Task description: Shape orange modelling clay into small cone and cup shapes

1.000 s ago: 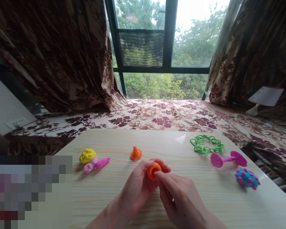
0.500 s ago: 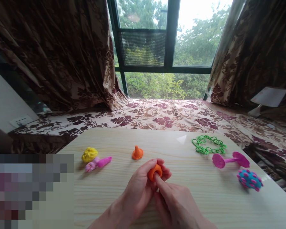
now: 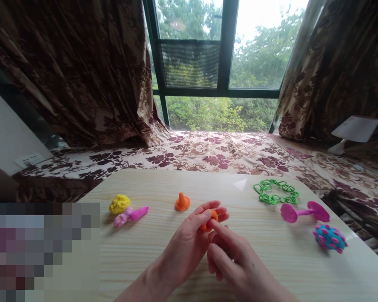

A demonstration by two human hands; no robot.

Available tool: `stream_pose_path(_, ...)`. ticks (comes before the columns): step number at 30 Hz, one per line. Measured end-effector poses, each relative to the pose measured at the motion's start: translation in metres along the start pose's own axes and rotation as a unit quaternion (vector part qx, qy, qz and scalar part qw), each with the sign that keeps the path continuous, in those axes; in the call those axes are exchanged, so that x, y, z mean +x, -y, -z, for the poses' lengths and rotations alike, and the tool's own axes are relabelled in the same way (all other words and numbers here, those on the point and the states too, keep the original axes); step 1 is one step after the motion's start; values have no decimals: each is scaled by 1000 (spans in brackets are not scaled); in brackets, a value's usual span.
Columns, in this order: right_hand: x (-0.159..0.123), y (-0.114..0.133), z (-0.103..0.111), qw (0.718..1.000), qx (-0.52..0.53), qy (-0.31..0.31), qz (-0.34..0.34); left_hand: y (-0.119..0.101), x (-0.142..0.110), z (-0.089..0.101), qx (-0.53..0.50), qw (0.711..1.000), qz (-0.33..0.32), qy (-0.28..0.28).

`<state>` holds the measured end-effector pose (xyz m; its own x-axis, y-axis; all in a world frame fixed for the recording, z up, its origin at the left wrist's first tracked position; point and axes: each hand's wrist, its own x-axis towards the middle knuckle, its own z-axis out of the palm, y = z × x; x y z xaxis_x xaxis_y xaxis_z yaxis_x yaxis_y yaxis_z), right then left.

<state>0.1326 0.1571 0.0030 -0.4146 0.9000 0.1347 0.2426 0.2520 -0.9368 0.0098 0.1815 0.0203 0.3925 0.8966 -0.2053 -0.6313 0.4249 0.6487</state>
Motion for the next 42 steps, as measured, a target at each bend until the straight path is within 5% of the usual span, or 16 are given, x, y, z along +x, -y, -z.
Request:
stream_pose_path(8, -4, -12, 13, 963, -243, -9, 117, 5, 4, 10, 43, 999, 4, 16)
stream_pose_path(16, -3, -15, 7, 931, -352, 42, 93, 10, 5, 12, 28, 999, 25, -27)
stream_pose_path(25, -4, -21, 0, 914, -394, 51, 85, 14, 10, 20, -2, 996, 65, -61)
stream_pose_path(32, -2, -13, 7, 979, -197, -15, 38, 4, 4, 6, 14, 999, 21, -29)
stream_pose_path(35, -1, -9, 7, 994, -107, 2, 21, 5, 3, 4, 21, 1000, 12, -8)
stream_pose_path(42, -3, -13, 13, 949, -300, 0, 100, 10, 6, 12, 39, 999, 11, -2)
